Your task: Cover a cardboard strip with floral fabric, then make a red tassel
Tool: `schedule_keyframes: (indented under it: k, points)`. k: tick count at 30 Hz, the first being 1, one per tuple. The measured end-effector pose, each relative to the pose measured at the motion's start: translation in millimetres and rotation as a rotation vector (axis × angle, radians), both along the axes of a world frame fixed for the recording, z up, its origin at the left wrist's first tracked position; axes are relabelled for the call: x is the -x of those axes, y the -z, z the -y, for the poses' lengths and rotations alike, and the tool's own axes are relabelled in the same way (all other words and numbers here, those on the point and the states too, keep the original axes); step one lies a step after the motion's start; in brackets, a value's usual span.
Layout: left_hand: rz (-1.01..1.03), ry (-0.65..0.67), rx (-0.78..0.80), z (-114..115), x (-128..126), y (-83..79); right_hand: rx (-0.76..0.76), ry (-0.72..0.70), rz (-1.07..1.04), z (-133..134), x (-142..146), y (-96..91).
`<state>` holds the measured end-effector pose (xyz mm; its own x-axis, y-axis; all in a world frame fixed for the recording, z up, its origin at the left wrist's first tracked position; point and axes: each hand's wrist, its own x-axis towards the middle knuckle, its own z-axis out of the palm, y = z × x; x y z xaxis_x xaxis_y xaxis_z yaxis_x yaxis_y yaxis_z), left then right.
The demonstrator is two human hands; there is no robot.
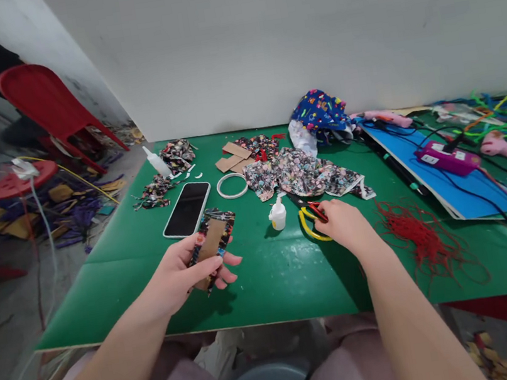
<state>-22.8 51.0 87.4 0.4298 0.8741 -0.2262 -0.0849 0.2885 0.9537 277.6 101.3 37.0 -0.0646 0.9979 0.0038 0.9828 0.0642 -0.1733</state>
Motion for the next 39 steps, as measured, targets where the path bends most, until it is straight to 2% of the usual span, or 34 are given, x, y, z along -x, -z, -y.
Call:
schedule_keyframes:
  k: [2, 6, 9, 12, 13, 15, 18, 21, 28, 39]
  points:
    - [0.004, -0.02, -0.013, 0.9, 1.6, -0.5, 0.038, 0.044, -0.109, 6.7, -7.9, -6.7]
    - [0.036, -0.064, -0.053, 1.9, 0.0, -2.9, 0.156, 0.067, -0.566, 19.8, -30.0, -25.5]
    - [0.046, -0.115, -0.11, 2.5, -4.3, -4.0, 0.055, 0.086, -0.774, 28.6, -33.6, -41.0]
    - [0.02, -0.2, -0.211, 4.4, -10.0, -2.9, -0.18, 0.023, -0.861, 39.7, -9.1, -50.3]
    - [0.009, -0.238, -0.247, 5.4, -12.0, -2.3, -0.253, -0.033, -0.855, 44.1, 5.3, -50.9]
    - [-0.023, -0.313, -0.306, 8.2, -15.8, -1.2, -0.313, -0.124, -0.675, 53.1, 38.7, -48.0]
    - [-0.093, -0.385, -0.401, 13.7, -19.6, -0.3, -0.465, -0.184, -0.482, 62.7, 83.7, -37.5]
    - [-0.127, -0.4, -0.482, 18.9, -20.0, 0.1, -0.54, -0.252, -0.404, 64.6, 105.7, -28.5]
    - [-0.197, -0.408, -0.55, 22.8, -16.8, -0.5, -0.626, -0.352, -0.372, 64.1, 113.8, -29.5]
    - [-0.15, -0.359, -0.5, 23.4, -17.7, -4.2, -0.672, -0.294, -0.309, 69.1, 112.2, -32.4]
